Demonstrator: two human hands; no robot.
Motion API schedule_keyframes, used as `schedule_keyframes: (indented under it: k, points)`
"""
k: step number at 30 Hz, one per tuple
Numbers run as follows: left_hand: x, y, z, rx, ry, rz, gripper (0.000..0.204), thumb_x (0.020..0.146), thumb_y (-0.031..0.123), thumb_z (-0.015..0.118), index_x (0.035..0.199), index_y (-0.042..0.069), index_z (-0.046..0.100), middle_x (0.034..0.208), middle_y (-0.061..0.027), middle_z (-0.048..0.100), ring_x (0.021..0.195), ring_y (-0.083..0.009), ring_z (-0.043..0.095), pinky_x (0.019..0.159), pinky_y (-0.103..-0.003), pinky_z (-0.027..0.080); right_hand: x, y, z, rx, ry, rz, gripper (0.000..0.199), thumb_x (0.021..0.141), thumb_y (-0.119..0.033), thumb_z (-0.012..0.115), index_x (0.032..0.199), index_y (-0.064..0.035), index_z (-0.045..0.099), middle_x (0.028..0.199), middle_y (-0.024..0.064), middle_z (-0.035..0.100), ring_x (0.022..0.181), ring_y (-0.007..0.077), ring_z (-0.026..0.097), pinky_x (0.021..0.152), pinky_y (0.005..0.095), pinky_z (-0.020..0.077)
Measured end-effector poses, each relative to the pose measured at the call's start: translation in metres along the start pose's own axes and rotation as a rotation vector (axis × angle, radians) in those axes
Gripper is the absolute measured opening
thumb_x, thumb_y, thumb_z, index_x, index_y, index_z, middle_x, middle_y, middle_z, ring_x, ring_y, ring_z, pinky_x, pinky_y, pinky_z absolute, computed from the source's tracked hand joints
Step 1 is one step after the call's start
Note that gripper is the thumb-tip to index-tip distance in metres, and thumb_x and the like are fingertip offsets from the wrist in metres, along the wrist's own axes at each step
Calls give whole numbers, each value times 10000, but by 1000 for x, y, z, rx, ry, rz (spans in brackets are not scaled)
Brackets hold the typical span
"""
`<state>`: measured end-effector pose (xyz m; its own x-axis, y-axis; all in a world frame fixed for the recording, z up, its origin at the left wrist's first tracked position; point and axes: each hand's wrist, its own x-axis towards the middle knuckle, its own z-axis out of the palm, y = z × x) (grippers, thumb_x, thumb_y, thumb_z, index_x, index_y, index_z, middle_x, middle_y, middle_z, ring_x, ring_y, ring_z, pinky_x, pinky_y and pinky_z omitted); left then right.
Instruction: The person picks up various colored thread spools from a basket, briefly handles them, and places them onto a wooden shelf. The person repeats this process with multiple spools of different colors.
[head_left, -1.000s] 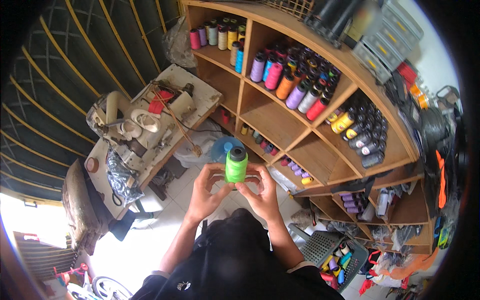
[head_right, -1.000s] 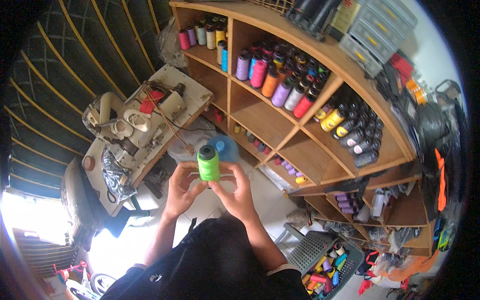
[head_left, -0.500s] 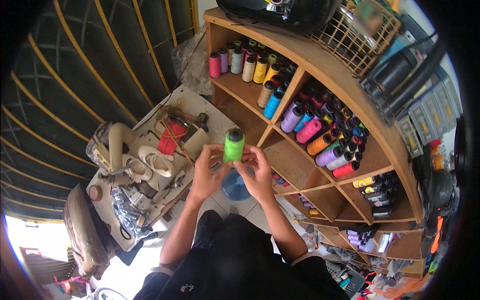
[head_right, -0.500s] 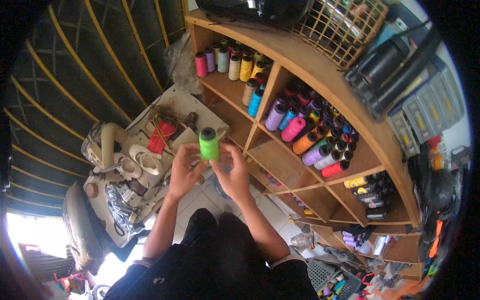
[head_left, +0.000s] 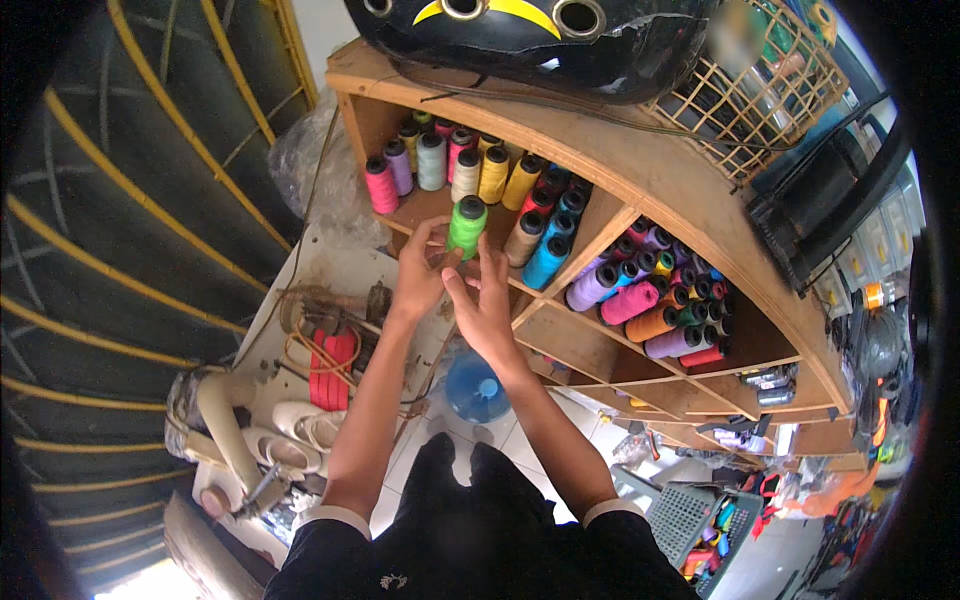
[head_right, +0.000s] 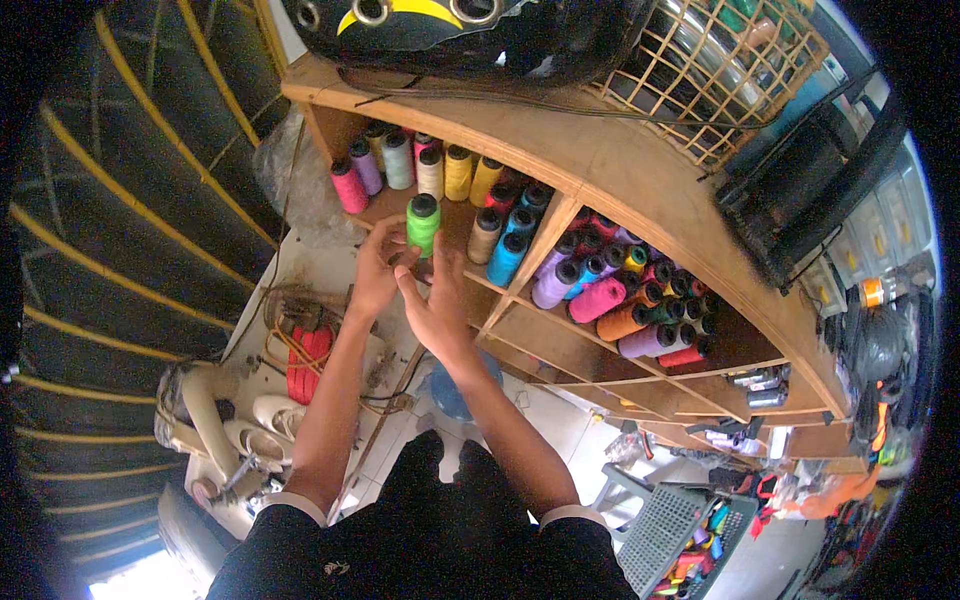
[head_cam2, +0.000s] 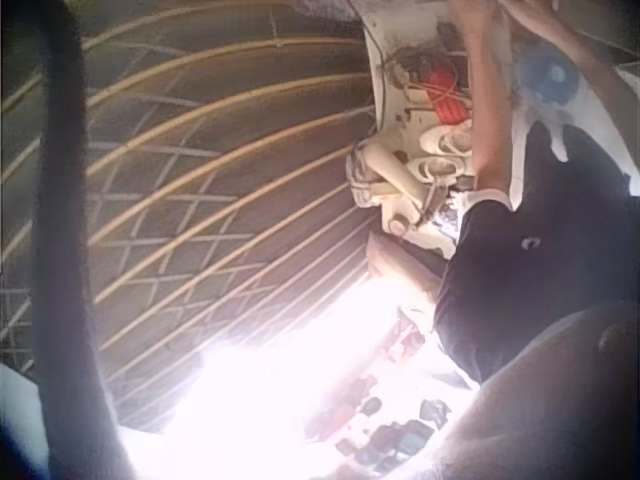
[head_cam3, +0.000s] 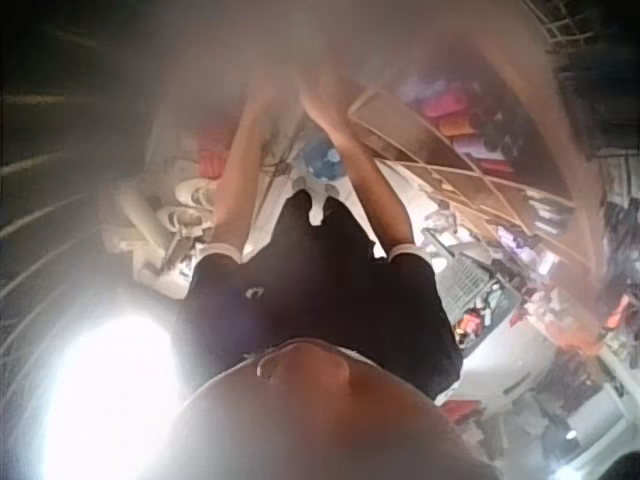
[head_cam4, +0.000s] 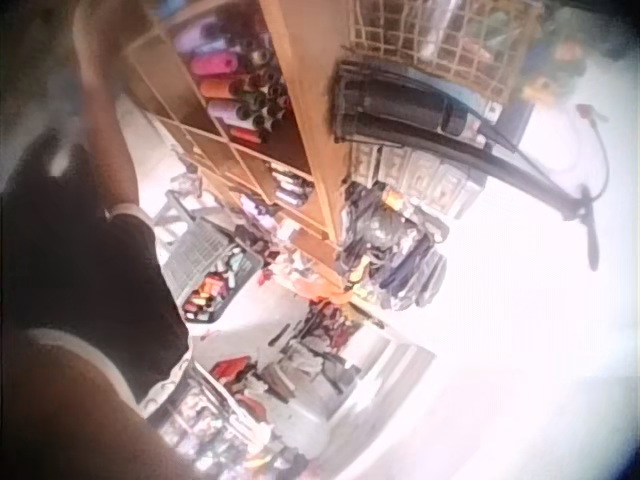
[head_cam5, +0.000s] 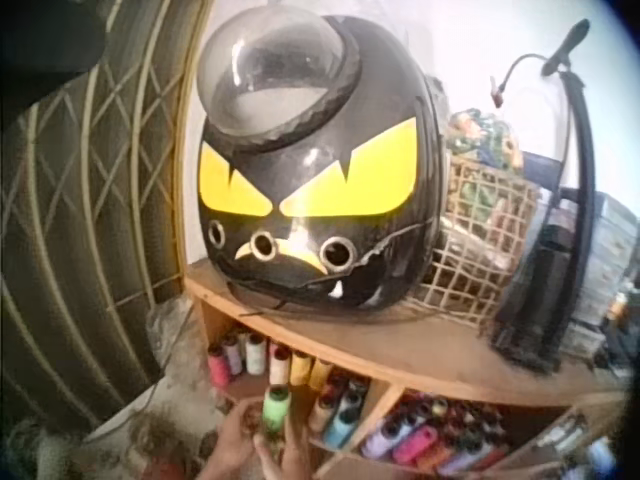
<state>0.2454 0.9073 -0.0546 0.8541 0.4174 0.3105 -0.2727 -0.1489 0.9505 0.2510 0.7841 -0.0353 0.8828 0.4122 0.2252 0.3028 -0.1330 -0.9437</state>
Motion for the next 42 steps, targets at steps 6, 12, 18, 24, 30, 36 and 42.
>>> schedule_keyframes:
  k: [6, 12, 18, 24, 30, 36, 42]
  points:
    - [51, -35, 8, -8, -154, 79, 507, 755, 90, 679, 1232, 43, 512, 1075, -155, 623, 1006, -256, 593, 888, -381, 467, 35, 0, 23, -98, 105, 137, 943, 910, -583, 446, 1450, 84, 55, 1431, 320, 143, 1339, 429, 265, 1066, 429, 320]
    - [65, -63, 42, -527, -136, 3, 449, 757, 87, 660, 1186, 28, 545, 1103, -142, 619, 1002, -240, 610, 868, -363, 492, 55, -2, 35, -146, 199, 217, 1003, 895, -643, 395, 1436, 105, 5, 1446, 357, 75, 1370, 470, 161, 1111, 444, 235]
    - [70, -34, 39, -749, -163, -342, 414, 780, 102, 671, 1168, 20, 552, 1095, -123, 621, 978, -203, 603, 851, -327, 487, 63, 0, 33, -130, 155, 232, 1006, 888, -653, 402, 1434, 104, 27, 1429, 383, 54, 1368, 484, 115, 1107, 453, 239]
    - [68, -51, 38, -471, -198, -211, 375, 775, 78, 662, 1133, 17, 572, 1076, -126, 631, 952, -206, 616, 833, -330, 496, 59, 19, 38, -241, 211, 108, 709, 953, -536, 363, 1467, -74, 204, 1466, 345, 112, 1317, 547, 104, 1101, 542, 183]
    - [69, -62, 37, -203, -216, -104, 338, 770, 54, 653, 1099, 13, 591, 1056, -128, 640, 925, -208, 629, 816, -332, 506, 56, 8, 37, -208, 229, 144, 779, 939, -509, 419, 1440, 30, 162, 1442, 365, 118, 1306, 536, 183, 1109, 498, 209]
    - [69, -71, 33, -26, -203, -52, 303, 765, 30, 645, 1065, 10, 610, 1037, -131, 649, 899, -210, 642, 798, -334, 515, 58, 19, 43, -239, 259, 126, 890, 930, -524, 438, 1406, 148, 102, 1439, 383, 120, 1351, 496, 187, 1124, 447, 208]
    - [69, -66, 31, 214, -86, -17, 227, 766, -6, 632, 993, 2, 636, 975, -127, 667, 835, -201, 658, 753, -324, 524, 51, 30, 41, -199, 221, 145, 826, 924, -439, 503, 1403, 139, 158, 1436, 371, 188, 1361, 474, 200, 1126, 441, 204]
